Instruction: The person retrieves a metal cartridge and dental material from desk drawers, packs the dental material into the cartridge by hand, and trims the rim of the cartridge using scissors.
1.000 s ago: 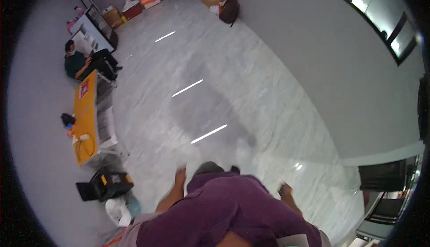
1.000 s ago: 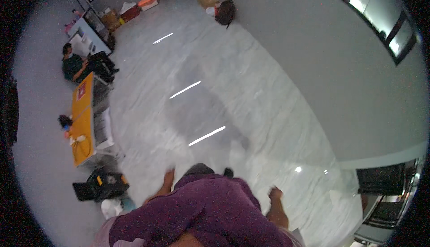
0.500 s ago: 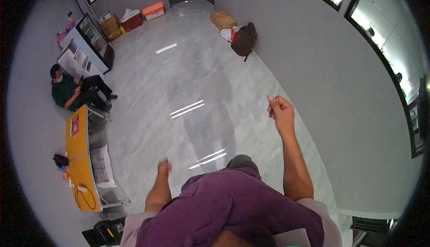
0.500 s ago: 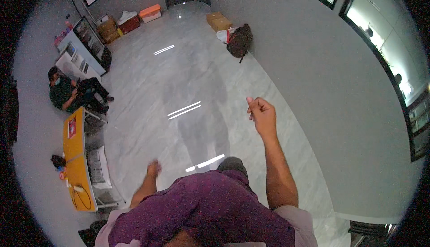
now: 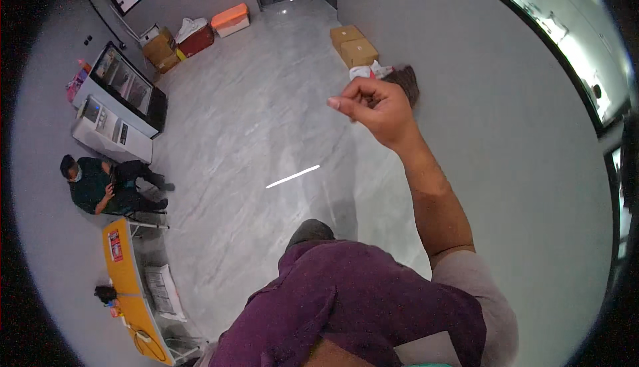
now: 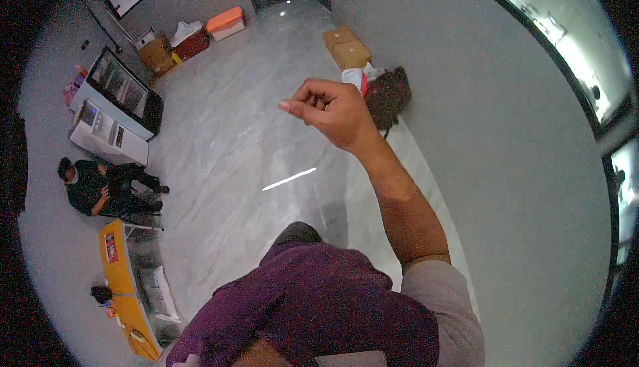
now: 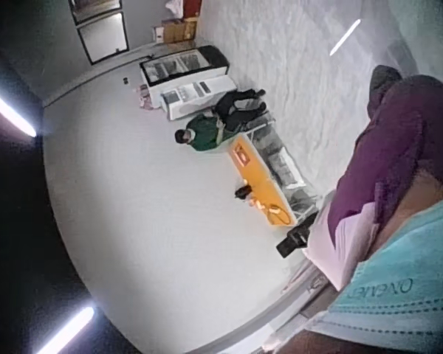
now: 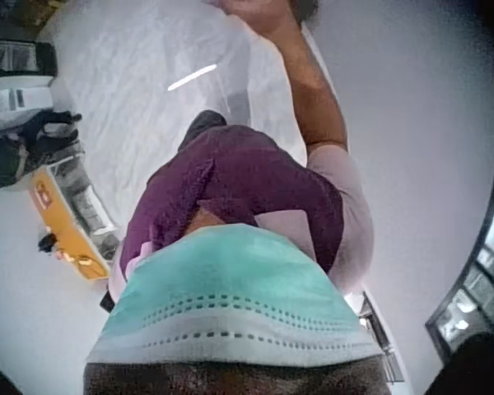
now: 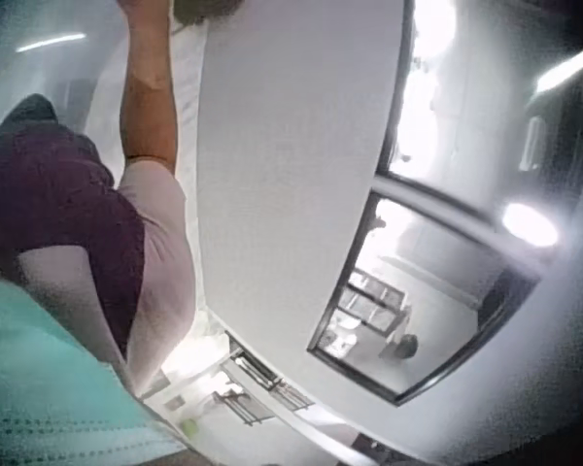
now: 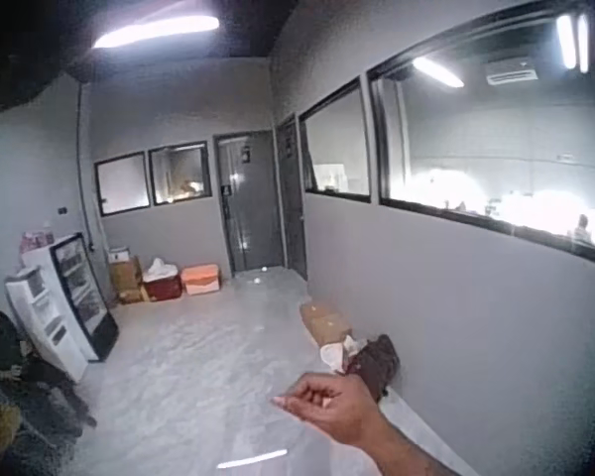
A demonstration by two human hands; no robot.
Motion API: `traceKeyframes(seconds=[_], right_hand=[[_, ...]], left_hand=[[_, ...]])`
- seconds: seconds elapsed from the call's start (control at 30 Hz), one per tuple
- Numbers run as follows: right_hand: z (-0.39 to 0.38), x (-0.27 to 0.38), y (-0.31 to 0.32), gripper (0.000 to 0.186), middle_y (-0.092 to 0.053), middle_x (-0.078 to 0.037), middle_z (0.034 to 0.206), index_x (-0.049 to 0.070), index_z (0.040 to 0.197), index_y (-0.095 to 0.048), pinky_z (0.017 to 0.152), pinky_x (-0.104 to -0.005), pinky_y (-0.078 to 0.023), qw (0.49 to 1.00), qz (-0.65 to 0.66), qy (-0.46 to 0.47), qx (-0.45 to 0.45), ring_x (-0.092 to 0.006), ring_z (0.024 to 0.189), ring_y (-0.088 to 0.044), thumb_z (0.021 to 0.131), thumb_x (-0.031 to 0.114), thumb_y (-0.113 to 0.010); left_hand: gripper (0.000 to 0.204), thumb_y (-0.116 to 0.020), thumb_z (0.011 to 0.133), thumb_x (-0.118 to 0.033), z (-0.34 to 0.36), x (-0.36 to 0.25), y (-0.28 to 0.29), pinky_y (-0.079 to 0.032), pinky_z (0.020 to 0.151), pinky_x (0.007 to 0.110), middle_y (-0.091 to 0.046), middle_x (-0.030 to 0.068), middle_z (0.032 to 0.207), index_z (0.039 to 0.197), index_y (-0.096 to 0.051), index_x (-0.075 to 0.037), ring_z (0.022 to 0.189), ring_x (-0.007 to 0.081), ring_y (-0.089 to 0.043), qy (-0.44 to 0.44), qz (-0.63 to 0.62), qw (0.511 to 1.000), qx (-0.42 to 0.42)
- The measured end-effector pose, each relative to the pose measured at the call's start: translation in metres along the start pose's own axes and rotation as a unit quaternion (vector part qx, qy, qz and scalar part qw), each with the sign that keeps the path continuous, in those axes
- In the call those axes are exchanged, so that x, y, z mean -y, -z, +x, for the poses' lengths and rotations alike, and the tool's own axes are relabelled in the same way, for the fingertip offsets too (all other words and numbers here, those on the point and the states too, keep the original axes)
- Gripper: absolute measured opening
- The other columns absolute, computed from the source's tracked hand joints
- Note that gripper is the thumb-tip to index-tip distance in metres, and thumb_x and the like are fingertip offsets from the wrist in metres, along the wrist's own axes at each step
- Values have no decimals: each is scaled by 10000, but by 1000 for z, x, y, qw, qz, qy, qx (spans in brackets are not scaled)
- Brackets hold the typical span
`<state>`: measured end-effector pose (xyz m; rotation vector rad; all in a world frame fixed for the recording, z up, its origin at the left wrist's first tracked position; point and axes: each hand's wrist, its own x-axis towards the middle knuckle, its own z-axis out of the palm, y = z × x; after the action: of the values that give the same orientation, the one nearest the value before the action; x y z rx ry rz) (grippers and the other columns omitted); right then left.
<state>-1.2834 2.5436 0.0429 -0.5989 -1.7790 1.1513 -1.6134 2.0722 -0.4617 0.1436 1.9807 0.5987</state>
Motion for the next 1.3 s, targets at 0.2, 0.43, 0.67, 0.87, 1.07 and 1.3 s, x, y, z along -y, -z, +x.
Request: traceKeyframes(seconds=[0.2,0.43,0.67,0.87,1.07,1.3], right_hand=[[168,-125,20,273,-543,47,593,28,741,-640,513,-207,-369,995,-63,-19,-74,-41,541,-447,856,258,-732],[324,-266,109,164,-551,26,644,47,771,-631,501,-211,-381,961,-30,-207,-182,-45,545,-469,879,159,-680],[517,-417,197,130,-533,40,633,69,768,-621,496,-196,-355,946,-24,-167,-278,-42,535,-455,881,117,-665],[827,-490,158,303,-545,32,631,58,693,-608,542,-217,-372,984,-66,-109,-121,-49,598,-479,868,282,-713],[1117,-546,164,215,-572,26,703,61,864,-662,590,-224,-445,986,-143,-26,-79,-68,626,-520,881,272,-699],[1346,-697,232,378,-613,-15,937,63,1198,-583,736,-260,-494,986,4,53,-160,-98,833,-580,870,216,-695]], left_hand=[[292,-480,943,-254,78,-126,-27,-522,669,345,-646,123,954,1049,-621,-21,810,225,-632,99,-10,995,-4],[296,-476,936,-242,331,-476,-34,-511,646,327,-644,121,903,1041,-615,-3,766,219,-627,-102,-200,974,4],[256,-496,965,-249,352,-972,-57,-492,755,324,-633,86,922,959,-605,-18,823,186,-601,-396,-223,891,16],[380,-401,967,-288,490,-810,-80,-459,921,417,-661,155,1011,1094,-630,-13,1017,310,-601,-126,176,975,-37],[338,-448,939,-289,483,-890,-49,-458,912,423,-664,139,1014,1041,-652,-40,1001,303,-605,137,2,989,-53],[289,-503,906,-289,712,-1173,30,-456,900,429,-669,120,1017,979,-679,-72,983,294,-610,-7,167,978,-122]])
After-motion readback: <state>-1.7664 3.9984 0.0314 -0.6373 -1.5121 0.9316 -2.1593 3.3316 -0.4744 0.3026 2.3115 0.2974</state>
